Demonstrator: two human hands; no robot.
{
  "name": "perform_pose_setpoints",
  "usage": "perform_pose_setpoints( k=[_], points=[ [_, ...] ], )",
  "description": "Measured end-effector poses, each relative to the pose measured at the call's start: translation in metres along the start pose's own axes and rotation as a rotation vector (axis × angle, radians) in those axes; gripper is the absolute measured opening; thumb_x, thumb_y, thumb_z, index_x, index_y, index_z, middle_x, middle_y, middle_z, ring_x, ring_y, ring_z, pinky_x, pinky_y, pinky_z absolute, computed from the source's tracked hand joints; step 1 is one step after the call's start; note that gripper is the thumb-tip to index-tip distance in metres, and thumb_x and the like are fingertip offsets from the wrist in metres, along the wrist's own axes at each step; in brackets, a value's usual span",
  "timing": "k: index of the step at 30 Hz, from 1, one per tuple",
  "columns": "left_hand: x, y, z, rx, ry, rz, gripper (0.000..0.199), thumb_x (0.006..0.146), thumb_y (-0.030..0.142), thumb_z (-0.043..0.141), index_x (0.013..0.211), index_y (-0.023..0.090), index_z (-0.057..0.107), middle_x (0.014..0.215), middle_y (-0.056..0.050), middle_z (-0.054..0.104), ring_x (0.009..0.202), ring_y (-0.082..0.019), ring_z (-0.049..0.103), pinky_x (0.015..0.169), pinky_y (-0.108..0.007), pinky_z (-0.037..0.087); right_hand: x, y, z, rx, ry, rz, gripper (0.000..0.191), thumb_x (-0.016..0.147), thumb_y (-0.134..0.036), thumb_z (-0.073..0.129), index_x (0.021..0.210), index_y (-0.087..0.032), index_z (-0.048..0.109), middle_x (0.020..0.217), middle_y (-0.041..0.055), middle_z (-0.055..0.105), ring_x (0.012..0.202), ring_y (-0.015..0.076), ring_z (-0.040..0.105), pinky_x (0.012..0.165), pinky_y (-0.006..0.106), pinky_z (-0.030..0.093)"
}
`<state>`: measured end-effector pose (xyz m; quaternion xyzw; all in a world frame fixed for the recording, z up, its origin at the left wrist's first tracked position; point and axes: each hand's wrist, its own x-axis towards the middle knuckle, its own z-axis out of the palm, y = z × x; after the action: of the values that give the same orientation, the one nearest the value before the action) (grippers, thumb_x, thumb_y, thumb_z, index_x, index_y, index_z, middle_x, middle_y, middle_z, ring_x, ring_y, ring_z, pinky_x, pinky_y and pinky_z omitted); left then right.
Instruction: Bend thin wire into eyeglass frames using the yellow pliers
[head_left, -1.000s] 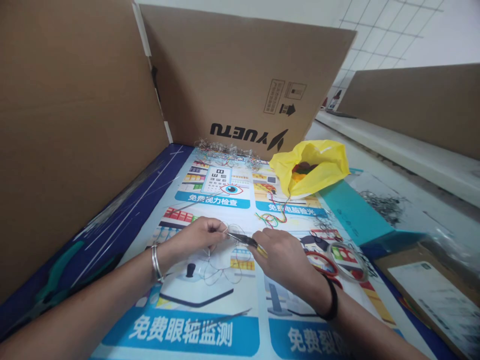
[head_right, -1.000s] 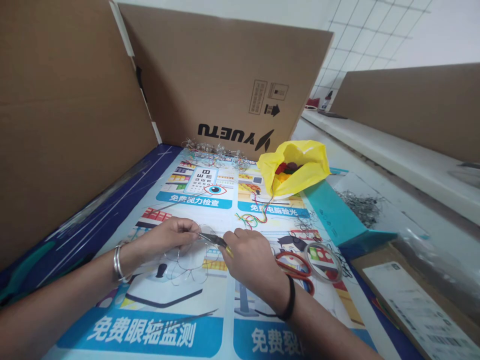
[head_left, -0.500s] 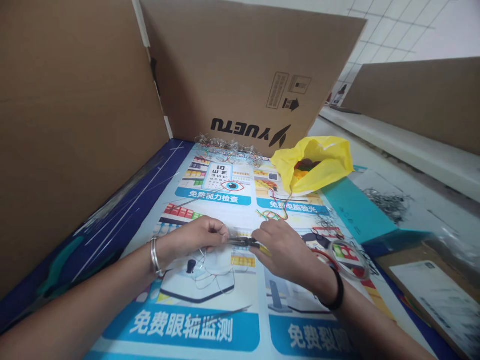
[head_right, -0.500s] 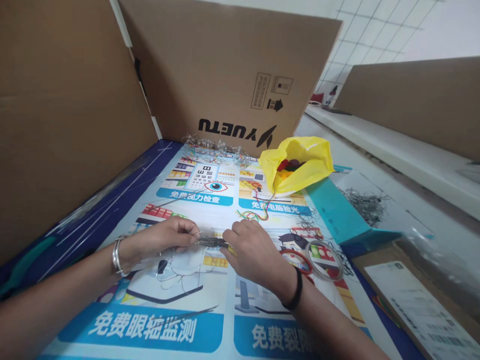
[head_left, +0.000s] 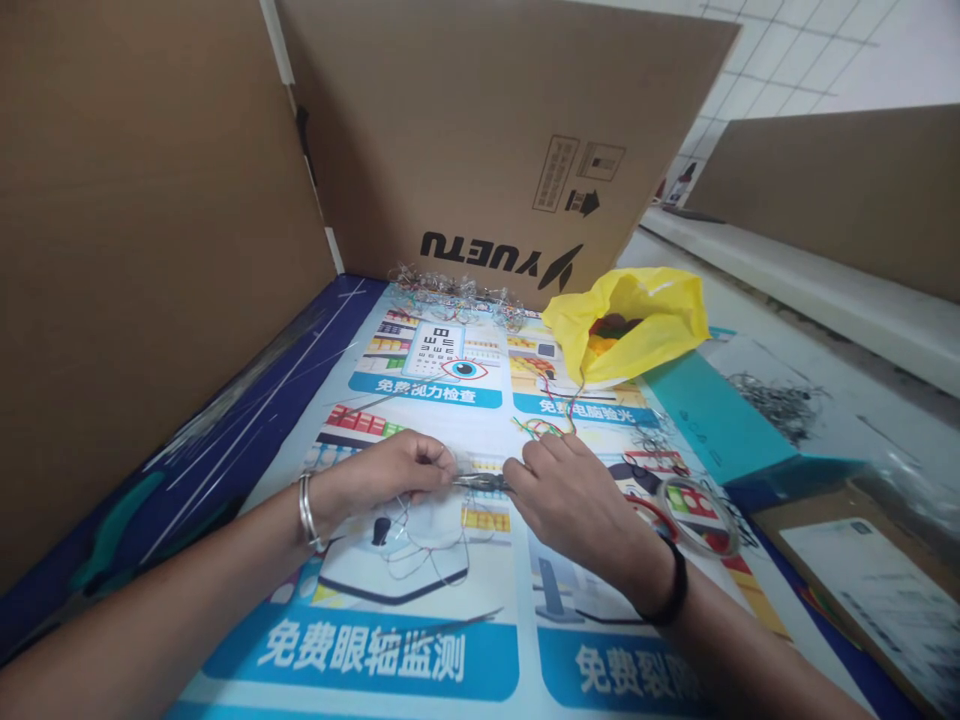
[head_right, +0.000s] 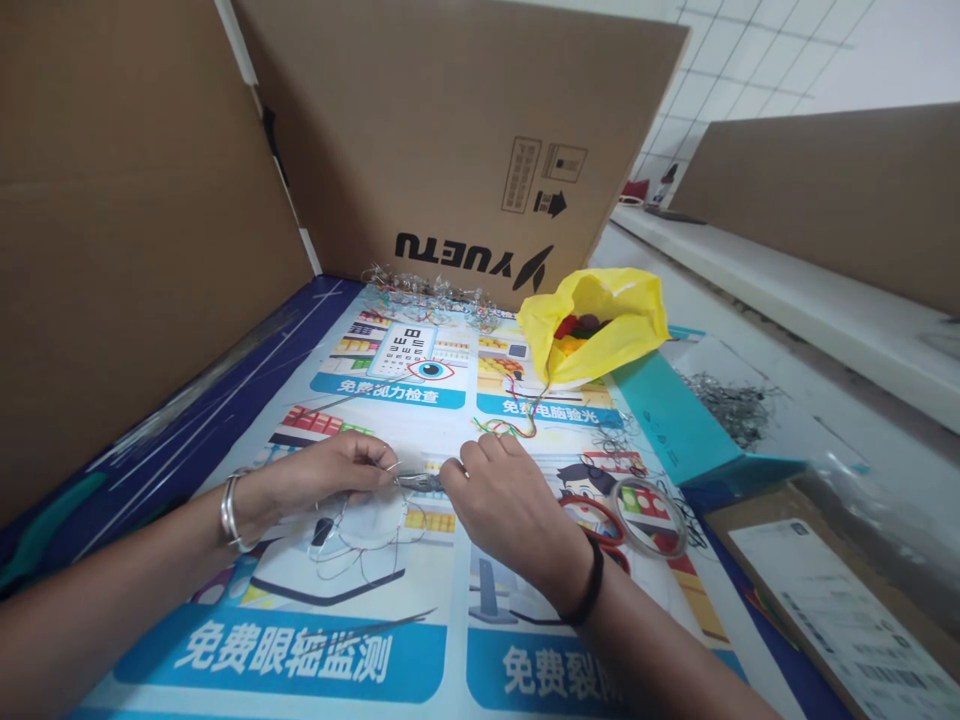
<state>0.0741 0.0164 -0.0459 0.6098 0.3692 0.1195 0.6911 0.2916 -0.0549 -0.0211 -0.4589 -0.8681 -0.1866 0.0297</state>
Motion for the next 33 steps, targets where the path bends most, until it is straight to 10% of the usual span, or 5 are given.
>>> perform_pose_setpoints(
  k=[33],
  points=[
    [0.000, 0.000, 0.008, -0.028, 0.085, 0.016, 0.013, 0.073, 0.028, 0.057, 0.071, 0.016, 0.057, 0.047, 0.006, 0.047, 0.041, -0.006, 0.030, 0.043, -0.022, 0.018, -0.002, 0.009, 0.016, 0.287, 0.064, 0.074, 0.015, 0.085, -0.031, 0.055, 0.090, -0.019, 0.064, 0.076, 0.0028, 0.060, 0.076, 0.0157, 0.050, 0.069, 0.028, 0.031]
  ],
)
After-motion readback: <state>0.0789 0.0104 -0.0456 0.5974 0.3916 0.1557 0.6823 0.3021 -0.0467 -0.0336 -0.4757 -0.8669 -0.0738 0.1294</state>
